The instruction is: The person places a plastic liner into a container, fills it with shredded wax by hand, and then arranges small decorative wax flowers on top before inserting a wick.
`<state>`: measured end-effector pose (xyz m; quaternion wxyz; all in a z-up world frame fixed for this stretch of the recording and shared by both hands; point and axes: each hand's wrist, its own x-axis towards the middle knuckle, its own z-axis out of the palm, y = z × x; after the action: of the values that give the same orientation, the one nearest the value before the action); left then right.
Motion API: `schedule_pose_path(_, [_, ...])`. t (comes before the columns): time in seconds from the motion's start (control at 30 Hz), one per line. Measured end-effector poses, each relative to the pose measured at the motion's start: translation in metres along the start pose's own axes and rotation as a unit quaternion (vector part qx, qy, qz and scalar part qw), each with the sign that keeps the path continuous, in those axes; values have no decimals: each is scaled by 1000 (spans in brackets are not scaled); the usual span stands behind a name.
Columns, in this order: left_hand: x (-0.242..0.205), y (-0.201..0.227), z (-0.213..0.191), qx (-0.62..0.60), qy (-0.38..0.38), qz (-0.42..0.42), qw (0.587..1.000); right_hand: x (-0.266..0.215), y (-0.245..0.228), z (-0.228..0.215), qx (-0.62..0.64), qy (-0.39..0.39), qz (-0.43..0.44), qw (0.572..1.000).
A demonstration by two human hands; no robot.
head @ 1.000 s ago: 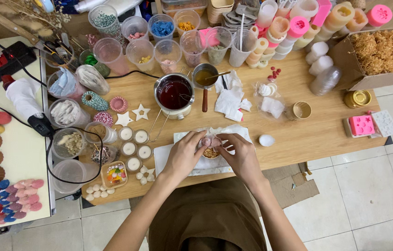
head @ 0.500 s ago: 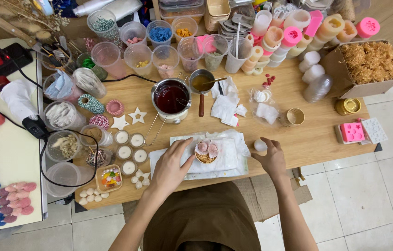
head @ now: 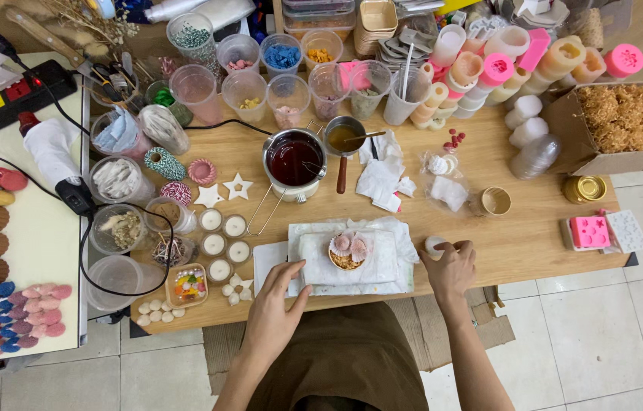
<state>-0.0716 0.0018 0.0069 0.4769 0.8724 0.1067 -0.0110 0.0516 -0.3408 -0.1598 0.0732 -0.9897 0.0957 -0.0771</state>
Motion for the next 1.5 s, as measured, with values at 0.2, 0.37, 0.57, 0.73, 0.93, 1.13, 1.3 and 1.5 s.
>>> schedule_pose_path(0.2, [-9, -4, 4, 8, 20, 8, 1000, -3, 12, 25, -19, 61, -33, 997])
schedule_pose_path(0.37, [-10, -6, 7, 8, 7, -6, 1000, -9, 13, 13, 23, 99, -53, 993])
schedule_pose_path(0.57, [-12, -8, 12, 15, -6, -10, 1000, -7, 16, -3, 107, 74, -55, 990])
schedule_pose_path(0.73, [-10, -8, 14, 15, -27, -35, 999, -7, 14, -10, 238, 44, 11, 970])
schedule_pose_path(0.93, [-14, -8, 13, -26, -8, -24, 999, 4, 17, -24, 270, -51, 90, 957])
schedule_pose_path(1.13, [-17, -18, 11, -198, 52, -44, 978, 11, -48, -111, 332, 129, -103, 929])
schedule_pose_path(1.3, [-12, -8, -9, -585, 11, -129, 801, -2, -154, -176, 363, 72, -351, 860])
schedule_pose_path(1.5, [-38, -22, -45, -773, 55, -102, 624, -62, -279, -207, 379, -42, -591, 710])
